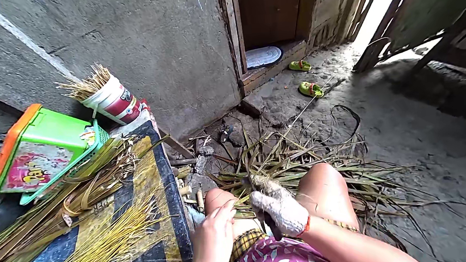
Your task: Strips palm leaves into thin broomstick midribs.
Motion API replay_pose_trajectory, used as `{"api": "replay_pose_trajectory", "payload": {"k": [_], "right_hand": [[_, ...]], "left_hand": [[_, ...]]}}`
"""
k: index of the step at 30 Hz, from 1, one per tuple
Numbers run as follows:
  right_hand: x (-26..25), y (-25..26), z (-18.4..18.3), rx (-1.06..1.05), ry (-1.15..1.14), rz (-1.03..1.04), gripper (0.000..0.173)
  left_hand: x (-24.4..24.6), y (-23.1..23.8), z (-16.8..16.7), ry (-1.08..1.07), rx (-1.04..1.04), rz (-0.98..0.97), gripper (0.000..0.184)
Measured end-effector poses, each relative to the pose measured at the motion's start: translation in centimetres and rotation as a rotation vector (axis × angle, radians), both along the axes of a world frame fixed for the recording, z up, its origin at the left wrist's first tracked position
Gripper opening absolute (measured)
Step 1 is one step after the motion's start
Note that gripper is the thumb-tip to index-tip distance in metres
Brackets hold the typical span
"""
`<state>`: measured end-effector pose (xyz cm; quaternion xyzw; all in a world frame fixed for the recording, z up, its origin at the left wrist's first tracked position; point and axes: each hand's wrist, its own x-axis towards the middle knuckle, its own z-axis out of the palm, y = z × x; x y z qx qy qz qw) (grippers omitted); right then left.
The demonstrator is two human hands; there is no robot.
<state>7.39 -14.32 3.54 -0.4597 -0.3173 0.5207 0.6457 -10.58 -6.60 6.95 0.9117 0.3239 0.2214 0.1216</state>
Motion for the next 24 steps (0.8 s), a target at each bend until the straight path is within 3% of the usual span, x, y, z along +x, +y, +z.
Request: {"api": "replay_pose_trajectory", "payload": {"k": [4, 10, 16, 18, 21, 24], "right_hand": [[-0.2, -0.1, 0.1, 0.002, 0.004, 0.012, 0.040], [4.0, 1.4, 1.0, -0.016, 0.113, -0.230, 0.040], [6.8, 1.7, 1.4, -0.063, 0.171, -0.434, 0.021], [5.7, 1.2, 1.3, -0.045, 0.128, -0.340, 0.026], [2.4, 0.3, 0.8, 0.010, 0.007, -0.069, 0.056], [-0.9, -0.6, 0.7, -0.040, -0.061, 0.197, 0.053]], "left_hand": [[0.7, 0.0, -0.2, -0.016, 0.097, -0.020, 0.029], [-1.0, 0.3, 0.7, 0.047, -0.116, 0.042, 0.029], [-2.1, 0.6, 0.6, 0.025, -0.174, 0.067, 0.031], [-1.8, 0.3, 0.4, 0.011, -0.111, 0.071, 0.031], [-1.0, -0.1, 0.1, -0.003, 0.012, 0.070, 0.028], [0.0, -0.6, -0.3, -0.009, 0.206, 0.067, 0.026]]}}
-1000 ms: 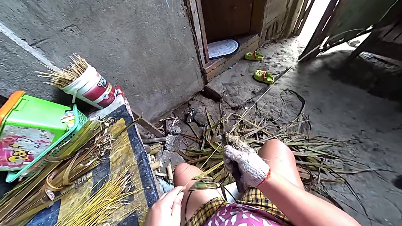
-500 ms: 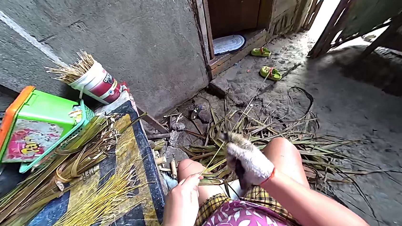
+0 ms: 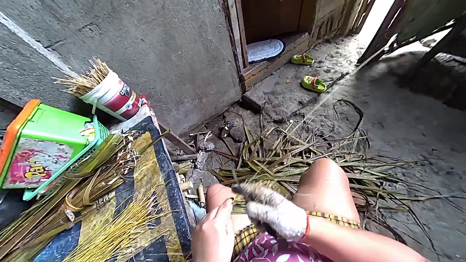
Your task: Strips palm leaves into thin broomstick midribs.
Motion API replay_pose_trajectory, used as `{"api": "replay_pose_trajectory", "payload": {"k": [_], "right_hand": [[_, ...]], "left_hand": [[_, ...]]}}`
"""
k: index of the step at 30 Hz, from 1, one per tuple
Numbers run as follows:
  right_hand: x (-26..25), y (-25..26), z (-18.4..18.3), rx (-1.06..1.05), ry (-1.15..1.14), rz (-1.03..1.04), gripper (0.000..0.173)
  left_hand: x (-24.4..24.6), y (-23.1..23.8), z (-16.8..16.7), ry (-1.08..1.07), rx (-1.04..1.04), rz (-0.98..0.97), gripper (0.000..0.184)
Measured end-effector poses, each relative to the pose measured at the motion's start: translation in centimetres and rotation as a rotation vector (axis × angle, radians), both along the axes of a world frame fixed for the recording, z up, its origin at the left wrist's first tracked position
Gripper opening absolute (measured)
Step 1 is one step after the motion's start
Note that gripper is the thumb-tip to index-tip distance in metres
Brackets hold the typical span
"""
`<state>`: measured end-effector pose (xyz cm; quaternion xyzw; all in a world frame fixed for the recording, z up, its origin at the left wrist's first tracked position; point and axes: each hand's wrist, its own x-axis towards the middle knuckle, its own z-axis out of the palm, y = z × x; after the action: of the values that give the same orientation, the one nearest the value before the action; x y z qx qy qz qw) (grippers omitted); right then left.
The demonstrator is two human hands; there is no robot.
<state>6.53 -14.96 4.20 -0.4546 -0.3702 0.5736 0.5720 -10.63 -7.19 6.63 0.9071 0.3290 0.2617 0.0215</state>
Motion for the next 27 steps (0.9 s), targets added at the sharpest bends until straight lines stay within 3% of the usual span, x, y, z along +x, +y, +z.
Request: {"api": "replay_pose_trajectory", "payload": {"k": [3, 6, 16, 22, 27], "right_hand": [[-1.1, 0.3, -0.2, -0.038, 0.101, 0.046, 0.044], [0.2, 1.1, 0.1, -0.026, 0.172, -0.051, 0.039], [7.1, 3.0, 0.5, -0.064, 0.302, -0.569, 0.027], [5.7, 2.4, 0.5, -0.034, 0.315, -0.531, 0.030], [2.4, 1.3, 0.5, 0.035, 0.220, -0.352, 0.042]], "left_hand": [[0.2, 0.0, -0.7, -0.007, 0.162, -0.014, 0.026], [-0.3, 0.2, -0.7, 0.006, 0.204, -0.013, 0.029], [-2.9, 0.5, -0.2, 0.048, 0.043, 0.050, 0.031], [-3.3, 0.7, -0.3, 0.074, -0.056, 0.089, 0.031], [-1.7, 0.5, -0.4, 0.015, -0.018, 0.004, 0.032]]}}
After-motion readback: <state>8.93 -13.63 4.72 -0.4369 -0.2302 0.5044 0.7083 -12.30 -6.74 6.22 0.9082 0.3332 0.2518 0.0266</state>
